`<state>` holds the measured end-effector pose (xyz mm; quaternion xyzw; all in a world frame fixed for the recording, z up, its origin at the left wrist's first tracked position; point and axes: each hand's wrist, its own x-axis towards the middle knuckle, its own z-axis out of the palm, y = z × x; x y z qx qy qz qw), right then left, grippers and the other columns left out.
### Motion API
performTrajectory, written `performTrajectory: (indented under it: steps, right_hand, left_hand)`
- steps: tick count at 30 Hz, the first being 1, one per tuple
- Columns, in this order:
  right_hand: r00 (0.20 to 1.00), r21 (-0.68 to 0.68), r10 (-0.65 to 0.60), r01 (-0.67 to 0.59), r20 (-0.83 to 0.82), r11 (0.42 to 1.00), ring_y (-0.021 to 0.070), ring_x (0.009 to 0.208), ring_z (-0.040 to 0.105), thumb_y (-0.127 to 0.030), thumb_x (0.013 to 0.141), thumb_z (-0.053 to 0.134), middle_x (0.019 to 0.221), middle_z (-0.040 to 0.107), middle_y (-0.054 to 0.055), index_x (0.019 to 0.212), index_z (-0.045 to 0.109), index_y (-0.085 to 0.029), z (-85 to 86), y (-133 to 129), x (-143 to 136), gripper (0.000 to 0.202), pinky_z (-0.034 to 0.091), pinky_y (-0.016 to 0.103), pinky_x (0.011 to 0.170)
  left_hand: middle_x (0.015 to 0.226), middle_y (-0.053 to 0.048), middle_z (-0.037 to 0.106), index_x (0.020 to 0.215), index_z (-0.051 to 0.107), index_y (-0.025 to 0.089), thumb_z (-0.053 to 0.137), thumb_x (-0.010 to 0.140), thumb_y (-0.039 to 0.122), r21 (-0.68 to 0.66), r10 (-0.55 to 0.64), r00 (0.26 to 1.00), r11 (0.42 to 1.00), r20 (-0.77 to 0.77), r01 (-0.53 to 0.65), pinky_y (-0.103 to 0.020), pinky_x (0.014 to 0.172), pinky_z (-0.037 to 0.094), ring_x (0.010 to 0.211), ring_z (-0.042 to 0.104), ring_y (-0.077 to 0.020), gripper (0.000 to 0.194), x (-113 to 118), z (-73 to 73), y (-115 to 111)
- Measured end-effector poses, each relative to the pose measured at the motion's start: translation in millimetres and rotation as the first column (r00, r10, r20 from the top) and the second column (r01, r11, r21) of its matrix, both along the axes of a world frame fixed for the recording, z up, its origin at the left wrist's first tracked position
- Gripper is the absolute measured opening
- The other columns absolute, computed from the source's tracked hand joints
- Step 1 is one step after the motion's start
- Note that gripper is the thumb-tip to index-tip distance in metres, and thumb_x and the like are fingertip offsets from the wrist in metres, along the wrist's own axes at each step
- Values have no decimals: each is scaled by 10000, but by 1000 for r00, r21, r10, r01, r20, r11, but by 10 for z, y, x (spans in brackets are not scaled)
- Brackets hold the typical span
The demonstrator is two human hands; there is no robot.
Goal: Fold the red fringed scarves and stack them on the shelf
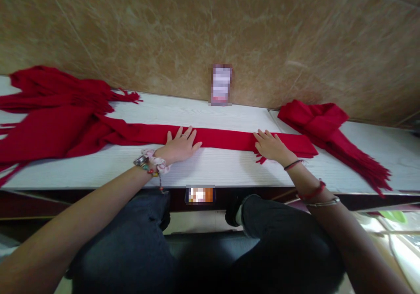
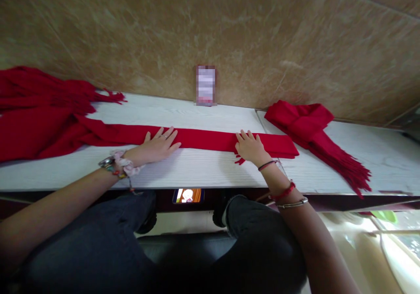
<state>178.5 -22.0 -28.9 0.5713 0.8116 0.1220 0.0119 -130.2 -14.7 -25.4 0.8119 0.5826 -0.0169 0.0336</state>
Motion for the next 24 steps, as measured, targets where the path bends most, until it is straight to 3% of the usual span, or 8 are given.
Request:
performTrajectory:
  steps: [4,6,9,12,15,20,24]
  right_hand:
    - [985,25,132,-130,-108,991,322,1313,382,-241,924,286,1435,412,164,1376,419,-122,-45,86,-232,486,414,538,979]
    - [981,-39,164,-169,-100,985,307,1312,387,-252,934,280,1438,408,160,1385,405,-104,-64,114,-289,491,413,509,994]
    - [987,-100,159,-162,-36,982,308,1295,412,-201,918,306,1409,443,173,1354,445,-85,-51,120,-172,472,403,518,1001]
    - [989,-67,135,-139,-60,988,286,1276,443,-99,859,340,1333,525,180,1290,522,-74,35,82,60,469,382,490,1040]
    - [968,-13,129,-135,-215,991,248,1212,517,-128,853,368,1278,585,134,1251,569,-109,151,5,188,446,408,430,1041]
    - [932,-83,230,-262,-282,962,235,1083,605,-250,871,455,1180,652,96,1171,625,-157,203,-111,107,357,477,386,953]
    - [961,-73,180,-199,-209,977,261,1074,599,-327,898,466,1166,647,141,1188,604,-116,175,-156,-54,385,475,383,919]
  left_hand:
    - [1521,-155,230,1419,353,140,252,958,452,209,-200,980,959,14,193,-623,1058,197,1394,175,-370,566,167,-24,-21]
    - [1536,-109,209,1436,325,209,280,952,486,179,-305,952,938,14,297,-595,1068,206,1402,163,-348,559,232,-50,3]
    - [1505,-86,303,1415,364,243,310,948,490,129,-349,937,930,8,345,-546,1045,285,1375,247,-333,532,247,-74,83]
    - [1387,-113,478,1323,486,181,325,961,339,182,-418,908,890,-40,418,-419,994,387,1251,457,-259,427,192,-42,158]
    - [1274,-110,573,1287,518,176,325,925,157,214,-471,877,851,-98,481,-339,908,445,1107,570,-209,410,142,29,178]
    - [1221,-77,599,1356,444,239,317,867,41,207,-484,866,841,-124,499,-278,800,469,1050,591,-181,543,156,116,187]
    - [1183,-71,632,1317,482,186,353,899,134,264,-374,927,892,-22,367,-298,850,467,1029,607,-186,441,195,115,257]
